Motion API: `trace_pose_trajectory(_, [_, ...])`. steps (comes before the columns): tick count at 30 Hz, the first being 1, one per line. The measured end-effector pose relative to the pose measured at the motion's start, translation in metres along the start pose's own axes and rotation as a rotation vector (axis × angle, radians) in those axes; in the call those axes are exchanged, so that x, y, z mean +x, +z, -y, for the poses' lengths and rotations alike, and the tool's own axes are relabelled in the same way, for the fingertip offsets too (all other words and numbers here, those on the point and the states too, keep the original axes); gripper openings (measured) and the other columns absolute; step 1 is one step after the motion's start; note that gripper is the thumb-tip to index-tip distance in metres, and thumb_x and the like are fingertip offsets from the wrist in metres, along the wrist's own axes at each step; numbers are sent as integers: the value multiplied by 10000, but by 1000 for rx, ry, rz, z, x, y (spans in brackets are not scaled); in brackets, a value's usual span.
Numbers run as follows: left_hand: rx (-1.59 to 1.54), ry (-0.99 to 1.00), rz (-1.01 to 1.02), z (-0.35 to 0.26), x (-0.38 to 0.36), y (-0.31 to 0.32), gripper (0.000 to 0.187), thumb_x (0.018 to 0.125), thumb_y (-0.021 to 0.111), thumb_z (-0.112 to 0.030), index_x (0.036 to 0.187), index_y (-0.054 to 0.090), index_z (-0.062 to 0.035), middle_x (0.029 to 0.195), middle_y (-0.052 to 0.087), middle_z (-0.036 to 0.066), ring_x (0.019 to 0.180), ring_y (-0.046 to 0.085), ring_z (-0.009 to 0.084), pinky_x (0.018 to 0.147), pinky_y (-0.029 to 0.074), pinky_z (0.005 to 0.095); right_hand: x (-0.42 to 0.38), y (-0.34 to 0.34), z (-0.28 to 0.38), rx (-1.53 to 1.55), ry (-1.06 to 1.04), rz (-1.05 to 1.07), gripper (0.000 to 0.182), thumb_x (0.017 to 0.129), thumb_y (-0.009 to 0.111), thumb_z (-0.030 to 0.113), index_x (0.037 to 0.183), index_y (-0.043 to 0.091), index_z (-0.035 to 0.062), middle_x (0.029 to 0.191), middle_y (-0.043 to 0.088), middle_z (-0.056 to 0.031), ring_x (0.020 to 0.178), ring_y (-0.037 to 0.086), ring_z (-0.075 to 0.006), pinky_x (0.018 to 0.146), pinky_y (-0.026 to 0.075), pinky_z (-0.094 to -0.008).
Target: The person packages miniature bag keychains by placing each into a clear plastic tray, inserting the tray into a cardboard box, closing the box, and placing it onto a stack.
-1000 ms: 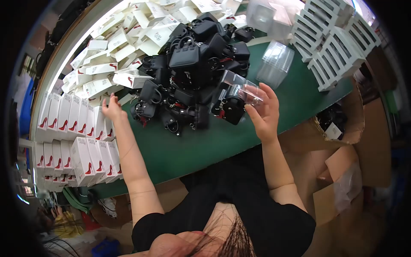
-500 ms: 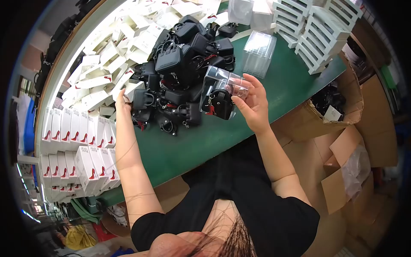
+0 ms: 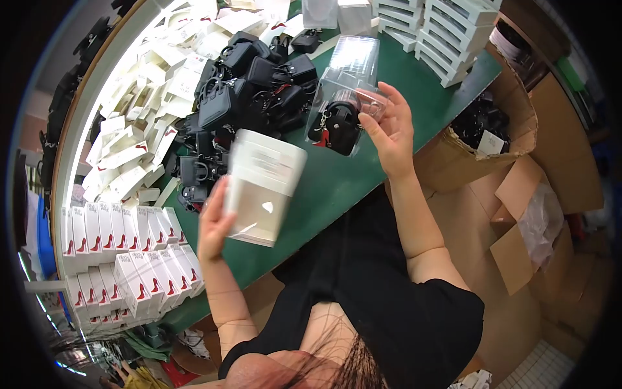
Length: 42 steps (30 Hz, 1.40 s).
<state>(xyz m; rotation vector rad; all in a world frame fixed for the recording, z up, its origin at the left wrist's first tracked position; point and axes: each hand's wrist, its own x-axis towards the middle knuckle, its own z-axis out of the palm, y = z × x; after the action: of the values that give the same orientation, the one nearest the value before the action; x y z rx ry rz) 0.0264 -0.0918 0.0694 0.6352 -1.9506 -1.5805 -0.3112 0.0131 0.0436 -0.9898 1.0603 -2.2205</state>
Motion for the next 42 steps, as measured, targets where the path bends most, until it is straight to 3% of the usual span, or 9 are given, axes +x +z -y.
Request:
trace_pose_trajectory(2, [121,-145,193,11,9,29,601,848,592,-109,1403,381,-17,1395,421,154,1218,468,265,1000,380,353,2,-7,3,-20,-22,-42,557,845,599,-66,1342,380,56,1227,576,-185,1049,594,-223,924,468,-296])
trace_pose_trajectory(4, [389,-141,288,18,21,55,561,855,615,-143,1373,422,-48,1316,459,159,1122,505,279,936,418,348,4,-12,7,-24,-31,-59,552,845,600,-66,1339,385,55,1222,579,-186,1043,595,-218,920,469,-293])
trace_pose_trajectory(5, [389,-135,295,28,27,65,561,855,615,-143,1373,422,-48,1316,459,159,1122,505,279,936,418,348,6,-15,9,-23,-38,-68,548,846,600,-66,1336,389,55,1218,582,-187,1036,595,-213,917,470,-290])
trace_pose_trajectory(7, [901,155,138,51,35,81,618,819,664,-219,1355,430,-19,1292,469,175,1122,499,310,947,407,364,9,-20,12,-21,-48,-86,539,846,600,-66,1331,398,54,1210,588,-189,1022,597,-202,910,472,-284])
trace_pose_trajectory(12, [1151,102,162,36,52,123,762,730,734,-306,1345,417,14,1280,468,197,1120,494,334,963,390,406,10,-28,17,-99,-28,-38,532,854,575,-63,1341,395,57,1233,570,-218,1061,585,-220,932,455,-299])
trace_pose_trajectory(18, [1186,-81,96,44,57,152,961,633,791,-373,1379,342,35,1240,482,216,1098,494,367,985,363,444,11,-22,16,1,46,36,519,859,568,-59,1338,396,45,1225,576,-216,1023,590,-197,905,460,-276])
trace_pose_trajectory(27, [309,-6,-467,43,27,137,1130,573,865,-255,1436,188,14,1291,396,192,1126,438,354,977,369,420,21,5,26,54,-30,66,539,857,581,-49,1348,377,36,1222,575,-205,1002,596,-193,890,471,-277])
trace_pose_trajectory(32, [493,257,-705,76,28,149,1148,562,888,-229,1433,180,13,1340,335,183,1164,406,332,976,374,406,20,54,35,88,-43,174,543,845,603,-73,1329,385,36,1189,584,-176,1006,612,-200,902,486,-283])
trace_pose_trajectory(42, [348,318,-749,76,28,160,1185,562,898,-269,1440,151,5,1358,301,195,1171,398,335,981,376,418,-17,74,26,-51,-9,346,572,816,635,-59,1325,394,36,1195,584,-175,1045,606,-223,919,491,-316])
